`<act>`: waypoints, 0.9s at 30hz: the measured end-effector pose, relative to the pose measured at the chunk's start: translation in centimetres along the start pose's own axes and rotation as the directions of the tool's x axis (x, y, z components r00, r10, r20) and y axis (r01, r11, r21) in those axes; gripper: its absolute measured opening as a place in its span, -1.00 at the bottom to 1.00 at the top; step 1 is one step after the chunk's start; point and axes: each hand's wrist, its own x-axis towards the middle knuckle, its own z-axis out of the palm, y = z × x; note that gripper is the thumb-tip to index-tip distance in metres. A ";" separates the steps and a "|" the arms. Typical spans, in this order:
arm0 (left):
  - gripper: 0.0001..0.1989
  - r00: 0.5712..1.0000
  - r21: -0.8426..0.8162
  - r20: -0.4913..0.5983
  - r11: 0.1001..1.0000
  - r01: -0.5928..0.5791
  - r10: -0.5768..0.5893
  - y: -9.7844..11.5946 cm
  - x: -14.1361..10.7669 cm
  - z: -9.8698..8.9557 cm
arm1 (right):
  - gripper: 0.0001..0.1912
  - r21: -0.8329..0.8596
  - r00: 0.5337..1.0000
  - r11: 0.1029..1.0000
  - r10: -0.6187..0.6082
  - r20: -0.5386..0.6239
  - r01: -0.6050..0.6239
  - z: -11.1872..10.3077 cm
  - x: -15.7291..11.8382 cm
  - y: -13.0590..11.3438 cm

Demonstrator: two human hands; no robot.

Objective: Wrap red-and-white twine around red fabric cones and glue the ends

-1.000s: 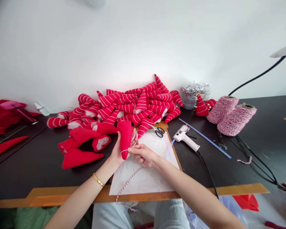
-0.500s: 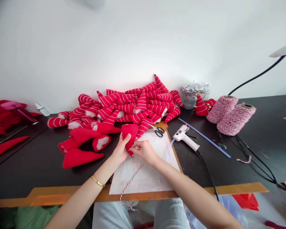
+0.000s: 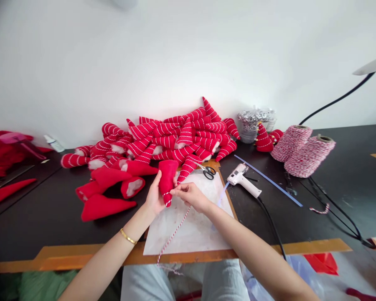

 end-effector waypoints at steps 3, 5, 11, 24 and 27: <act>-0.51 0.999 -0.022 0.029 0.999 0.028 -0.028 0.1 -0.2 0.1 | -0.53 0.035 1.000 0.999 0.006 0.009 -0.006 0.0 0.0 0.0; -0.47 0.998 -0.031 0.052 0.998 0.047 -0.046 0.1 -0.3 0.1 | -0.53 0.057 1.000 0.998 0.015 0.004 -0.015 0.0 0.0 0.0; -0.42 0.996 -0.045 0.080 0.998 0.041 -0.037 0.1 -0.7 0.4 | -0.49 0.125 0.996 0.991 0.058 -0.062 -0.049 0.4 0.1 -0.1; -0.30 0.968 0.155 0.011 0.956 -0.251 0.252 -0.7 0.1 -0.2 | -0.60 -0.251 0.970 0.966 -0.121 -0.209 0.067 0.2 0.2 -0.1; -0.19 0.908 0.270 -0.045 0.880 -0.391 0.418 -0.9 0.1 -0.1 | -0.61 -0.291 0.972 0.950 -0.168 -0.162 0.116 0.4 0.2 0.1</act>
